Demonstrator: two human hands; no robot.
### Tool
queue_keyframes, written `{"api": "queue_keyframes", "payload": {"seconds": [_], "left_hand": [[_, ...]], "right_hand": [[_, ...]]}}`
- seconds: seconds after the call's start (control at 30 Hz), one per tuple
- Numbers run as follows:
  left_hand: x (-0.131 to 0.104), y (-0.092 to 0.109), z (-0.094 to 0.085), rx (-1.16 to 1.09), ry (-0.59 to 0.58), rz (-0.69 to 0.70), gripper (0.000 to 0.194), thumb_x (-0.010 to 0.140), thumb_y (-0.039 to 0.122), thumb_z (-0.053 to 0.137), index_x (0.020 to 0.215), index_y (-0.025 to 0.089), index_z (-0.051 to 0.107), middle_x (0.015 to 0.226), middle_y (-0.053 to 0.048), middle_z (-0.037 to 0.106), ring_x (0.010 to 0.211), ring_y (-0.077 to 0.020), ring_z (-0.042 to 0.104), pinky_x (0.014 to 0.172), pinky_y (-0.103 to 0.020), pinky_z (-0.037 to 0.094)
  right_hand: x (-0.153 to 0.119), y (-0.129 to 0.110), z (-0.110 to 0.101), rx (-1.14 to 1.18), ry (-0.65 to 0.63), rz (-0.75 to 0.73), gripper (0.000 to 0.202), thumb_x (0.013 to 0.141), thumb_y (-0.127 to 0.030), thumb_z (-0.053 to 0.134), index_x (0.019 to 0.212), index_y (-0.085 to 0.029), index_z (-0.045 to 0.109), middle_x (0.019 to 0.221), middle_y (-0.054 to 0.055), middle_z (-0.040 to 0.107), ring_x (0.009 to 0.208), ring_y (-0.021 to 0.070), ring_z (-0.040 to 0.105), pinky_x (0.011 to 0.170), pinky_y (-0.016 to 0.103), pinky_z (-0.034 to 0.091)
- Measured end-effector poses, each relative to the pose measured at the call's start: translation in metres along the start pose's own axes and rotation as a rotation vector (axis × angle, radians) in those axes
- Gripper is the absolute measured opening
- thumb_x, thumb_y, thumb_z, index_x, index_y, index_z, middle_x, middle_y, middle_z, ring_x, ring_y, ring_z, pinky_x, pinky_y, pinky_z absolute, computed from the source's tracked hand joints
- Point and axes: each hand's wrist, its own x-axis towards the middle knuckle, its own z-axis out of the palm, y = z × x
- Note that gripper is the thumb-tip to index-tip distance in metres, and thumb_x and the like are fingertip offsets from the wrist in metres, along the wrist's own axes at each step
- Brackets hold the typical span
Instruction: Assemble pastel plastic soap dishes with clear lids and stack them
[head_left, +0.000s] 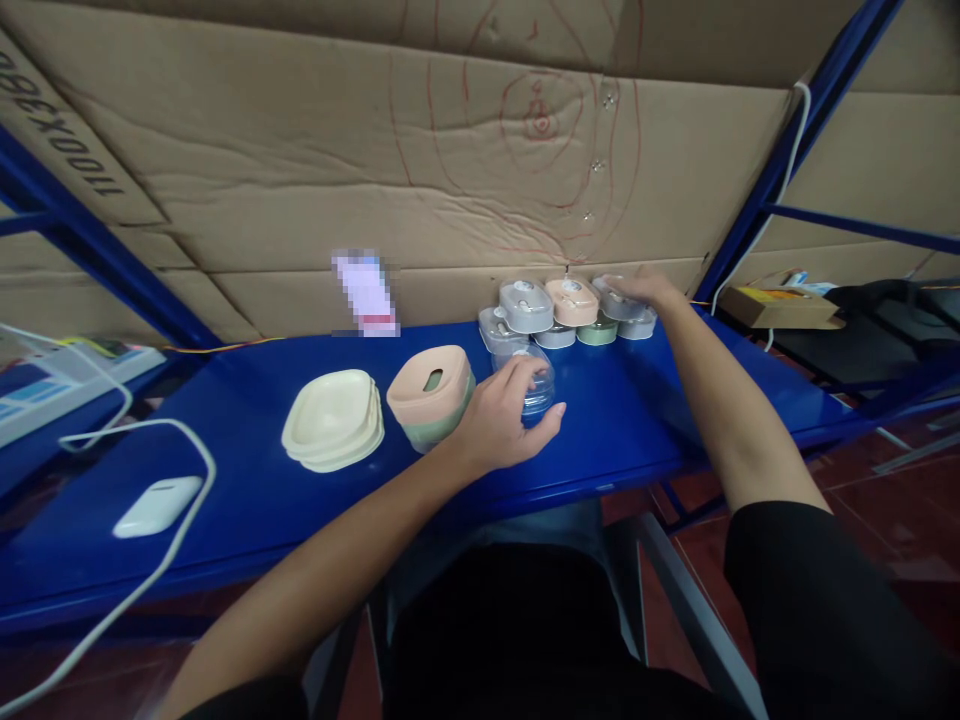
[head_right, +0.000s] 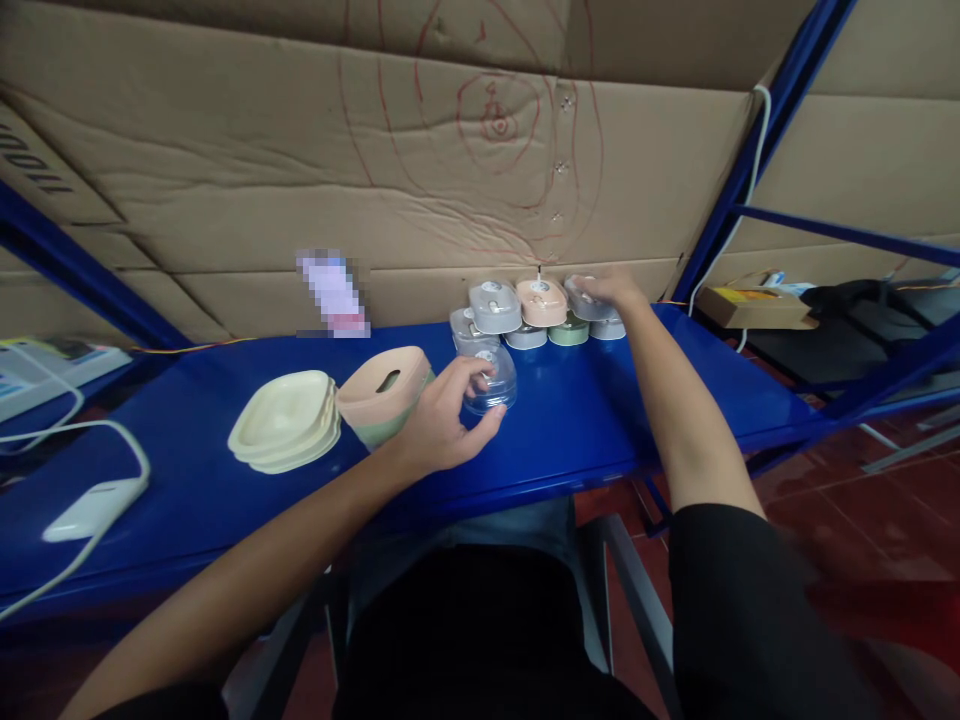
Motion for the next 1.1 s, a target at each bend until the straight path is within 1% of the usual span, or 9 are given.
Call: {"api": "queue_keyframes", "payload": {"seconds": [0.07, 0.13, 0.27, 0.63, 0.73, 0.83, 0.9, 1.0, 1.1], "left_hand": [[0.0, 0.0, 0.001, 0.007, -0.005, -0.005, 0.033, 0.098, 0.031, 0.065, 0.126, 0.017, 0.056, 0.112, -0.012, 0.074, 0.092, -0.0217, 0.074, 0.077, -0.036, 0.063], [0.0, 0.0, 0.002, 0.01, -0.01, -0.007, 0.033, 0.098, 0.031, 0.065, 0.126, 0.017, 0.056, 0.112, -0.012, 0.074, 0.092, -0.0213, 0.074, 0.077, -0.035, 0.063], [-0.001, 0.0, 0.003, 0.01, -0.031, -0.022, 0.031, 0.097, 0.03, 0.065, 0.124, 0.017, 0.057, 0.113, -0.012, 0.074, 0.093, -0.0209, 0.075, 0.078, -0.035, 0.064], [-0.001, 0.002, 0.002, 0.03, -0.046, 0.003, 0.029, 0.099, 0.028, 0.063, 0.125, 0.016, 0.059, 0.119, -0.016, 0.075, 0.104, -0.0251, 0.076, 0.088, -0.04, 0.066], [0.003, 0.004, -0.003, 0.096, -0.01, 0.083, 0.03, 0.098, 0.025, 0.064, 0.126, 0.016, 0.059, 0.12, -0.016, 0.075, 0.113, -0.0288, 0.075, 0.096, -0.045, 0.065], [0.008, 0.01, -0.022, 0.227, 0.028, 0.185, 0.029, 0.095, 0.022, 0.067, 0.124, 0.02, 0.061, 0.121, -0.015, 0.075, 0.112, -0.0303, 0.074, 0.095, -0.048, 0.064], [0.009, 0.013, -0.044, 0.313, 0.097, 0.201, 0.027, 0.094, 0.022, 0.07, 0.12, 0.023, 0.062, 0.121, -0.013, 0.075, 0.111, -0.0308, 0.073, 0.096, -0.05, 0.063], [0.004, 0.013, -0.087, 0.457, 0.187, 0.04, 0.023, 0.094, 0.026, 0.072, 0.115, 0.025, 0.063, 0.119, -0.012, 0.074, 0.114, -0.0328, 0.071, 0.102, -0.054, 0.06], [-0.01, 0.003, -0.133, 0.595, 0.135, -0.272, 0.022, 0.098, 0.039, 0.067, 0.115, 0.025, 0.064, 0.119, -0.013, 0.073, 0.121, -0.0371, 0.068, 0.108, -0.059, 0.056]], "right_hand": [[-0.007, 0.007, 0.0, -0.012, 0.018, 0.064, 0.071, 0.105, -0.065, 0.055, 0.129, -0.002, 0.077, 0.13, 0.032, 0.076, 0.129, 0.0434, 0.071, 0.103, 0.046, 0.057], [-0.012, 0.016, 0.001, -0.007, 0.043, 0.065, 0.07, 0.107, -0.06, 0.052, 0.132, 0.0, 0.075, 0.137, 0.034, 0.073, 0.136, 0.0447, 0.068, 0.109, 0.048, 0.054], [-0.016, 0.029, 0.006, 0.027, 0.052, -0.002, 0.058, 0.107, -0.055, 0.053, 0.121, -0.005, 0.08, 0.129, 0.032, 0.077, 0.132, 0.0447, 0.069, 0.108, 0.049, 0.054], [-0.028, 0.022, 0.017, 0.059, 0.103, -0.029, 0.062, 0.111, -0.056, 0.042, 0.127, -0.006, 0.074, 0.134, 0.034, 0.073, 0.131, 0.0439, 0.067, 0.109, 0.048, 0.05], [-0.036, 0.018, 0.013, 0.084, 0.247, -0.017, 0.061, 0.112, -0.049, 0.036, 0.135, -0.002, 0.068, 0.138, 0.035, 0.068, 0.134, 0.0432, 0.064, 0.113, 0.053, 0.046], [-0.053, 0.004, 0.008, 0.114, 0.48, -0.109, 0.054, 0.11, -0.038, 0.033, 0.137, -0.005, 0.065, 0.14, 0.03, 0.065, 0.137, 0.0391, 0.059, 0.118, 0.054, 0.042], [-0.073, -0.014, 0.005, 0.121, 0.559, -0.224, 0.051, 0.11, -0.037, 0.03, 0.134, -0.011, 0.067, 0.139, 0.025, 0.064, 0.137, 0.0371, 0.057, 0.118, 0.055, 0.041], [-0.114, -0.047, 0.005, 0.087, 0.492, -0.441, 0.051, 0.111, -0.044, 0.028, 0.128, -0.021, 0.071, 0.133, 0.02, 0.065, 0.136, 0.0379, 0.056, 0.117, 0.057, 0.042], [-0.158, -0.079, 0.014, 0.072, 0.327, -0.704, 0.048, 0.109, -0.047, 0.035, 0.124, -0.024, 0.073, 0.126, 0.017, 0.068, 0.13, 0.0385, 0.059, 0.115, 0.057, 0.043]]}}
